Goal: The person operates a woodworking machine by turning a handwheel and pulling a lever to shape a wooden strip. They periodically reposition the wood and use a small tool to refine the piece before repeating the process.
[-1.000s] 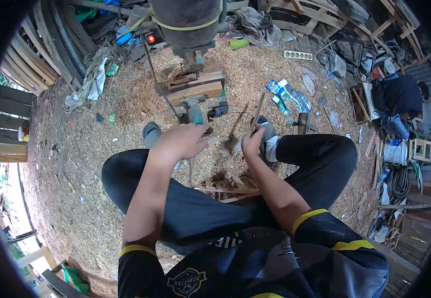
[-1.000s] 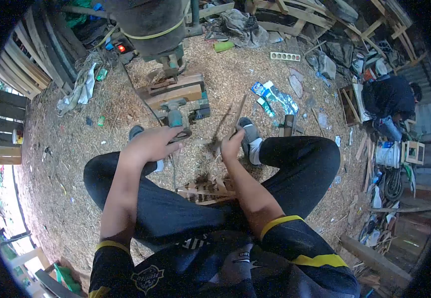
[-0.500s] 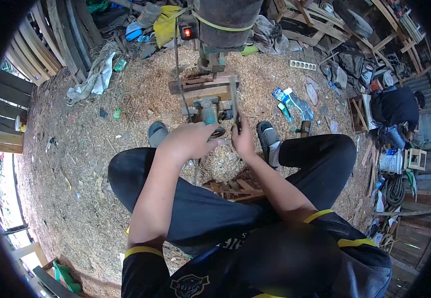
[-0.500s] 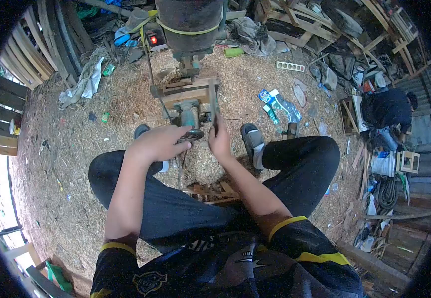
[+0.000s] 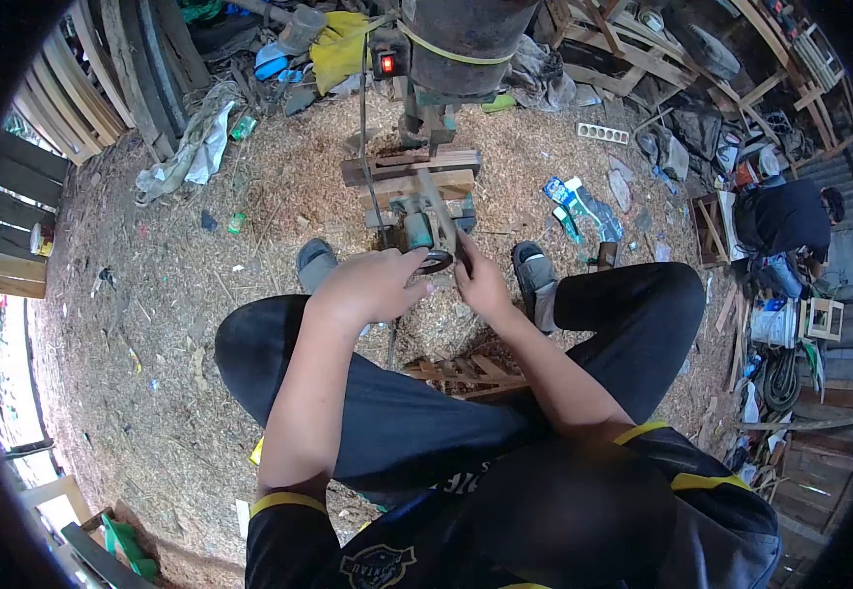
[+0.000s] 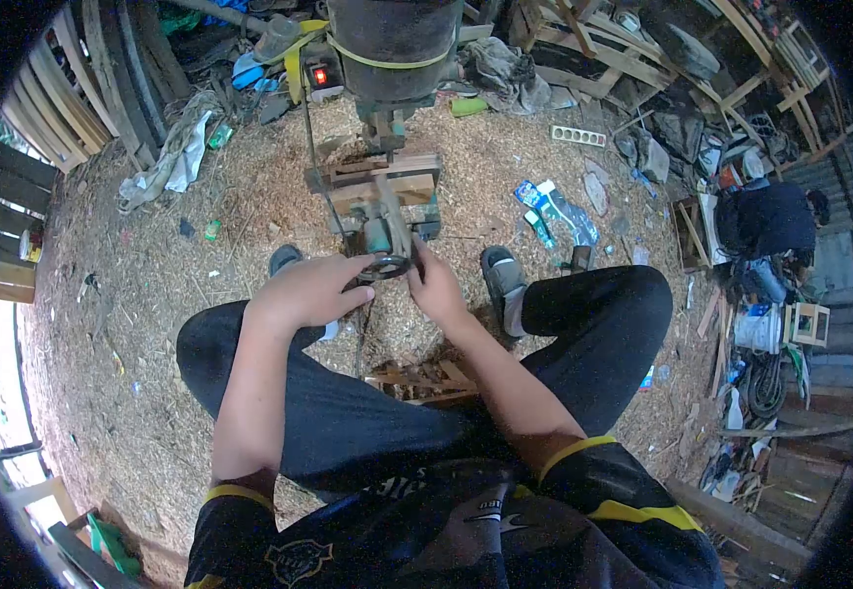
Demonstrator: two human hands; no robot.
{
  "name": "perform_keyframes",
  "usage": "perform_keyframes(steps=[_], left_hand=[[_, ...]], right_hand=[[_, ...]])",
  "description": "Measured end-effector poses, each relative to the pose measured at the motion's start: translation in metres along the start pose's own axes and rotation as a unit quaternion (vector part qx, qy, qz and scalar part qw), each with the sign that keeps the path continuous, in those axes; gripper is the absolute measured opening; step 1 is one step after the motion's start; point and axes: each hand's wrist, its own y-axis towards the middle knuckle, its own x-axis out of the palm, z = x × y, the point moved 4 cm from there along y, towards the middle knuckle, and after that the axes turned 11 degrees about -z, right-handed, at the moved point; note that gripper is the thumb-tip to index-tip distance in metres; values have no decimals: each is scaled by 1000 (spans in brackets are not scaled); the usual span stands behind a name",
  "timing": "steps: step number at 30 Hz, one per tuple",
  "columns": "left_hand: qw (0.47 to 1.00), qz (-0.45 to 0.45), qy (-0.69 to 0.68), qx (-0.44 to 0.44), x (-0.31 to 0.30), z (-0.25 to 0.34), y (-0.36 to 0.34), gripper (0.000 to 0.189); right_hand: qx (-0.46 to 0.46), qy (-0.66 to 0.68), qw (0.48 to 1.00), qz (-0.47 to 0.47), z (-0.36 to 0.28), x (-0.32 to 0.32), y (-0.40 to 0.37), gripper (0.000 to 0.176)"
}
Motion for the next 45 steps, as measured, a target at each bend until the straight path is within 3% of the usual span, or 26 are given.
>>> perform_keyframes(steps=[6,10,11,14,17,20,21,24,25,29,33,37,40,41,44,45], left_hand=[[1000,-27,13,4,-5,11,4,55],[999,-37,3,7,-8,13,6,54],[999,-44,6,5,-9,13,6,53],[999,-31,-8,-5,-8,2,6,45],[999,-27,-26,-4,-8,-8,6,48],[1000,-8,-17,-3,-2,-17,8,46],[1000,-10,-21,-1,-2,-17,7,47],[999,-15,-31,8,-5,-6,6,47],[999,-14,-33,9,-8,-2,5,48],[999,-29,-22,3,-12,4,4,49],[999,-34,-27,-21,-13,-1,3,44],[997,-64,-26,-36,-10,-11,2,38],[997,-66,-20,-28,-4,-21,3,40],[998,-63,-21,-24,-2,-23,3,41],[998,-51,-31,-24,2,-26,3,40],[997,-58,-32,-27,0,-22,1,39]], right_hand=[[52,-37,992,106,16,-21,1,69],[17,-104,981,164,9,-28,23,60],[82,-80,987,109,9,-23,25,60],[-5,-60,997,-38,-1,9,39,64],[-63,-45,980,-183,-22,14,36,63],[-33,-24,989,-145,-23,5,17,62],[-47,3,995,-86,-22,1,9,62],[29,-80,996,-36,-7,-18,-6,64],[-19,-79,996,46,0,-19,-7,65],[33,-58,988,142,19,-26,6,65],[14,-59,992,114,13,-16,24,60],[-26,-71,995,-67,-9,9,37,57],[-29,-70,992,-96,-29,4,29,59],[-62,-29,996,-51,-28,4,25,61],[-23,-57,998,24,-22,2,7,64],[-9,-97,995,8,-16,3,5,66]])
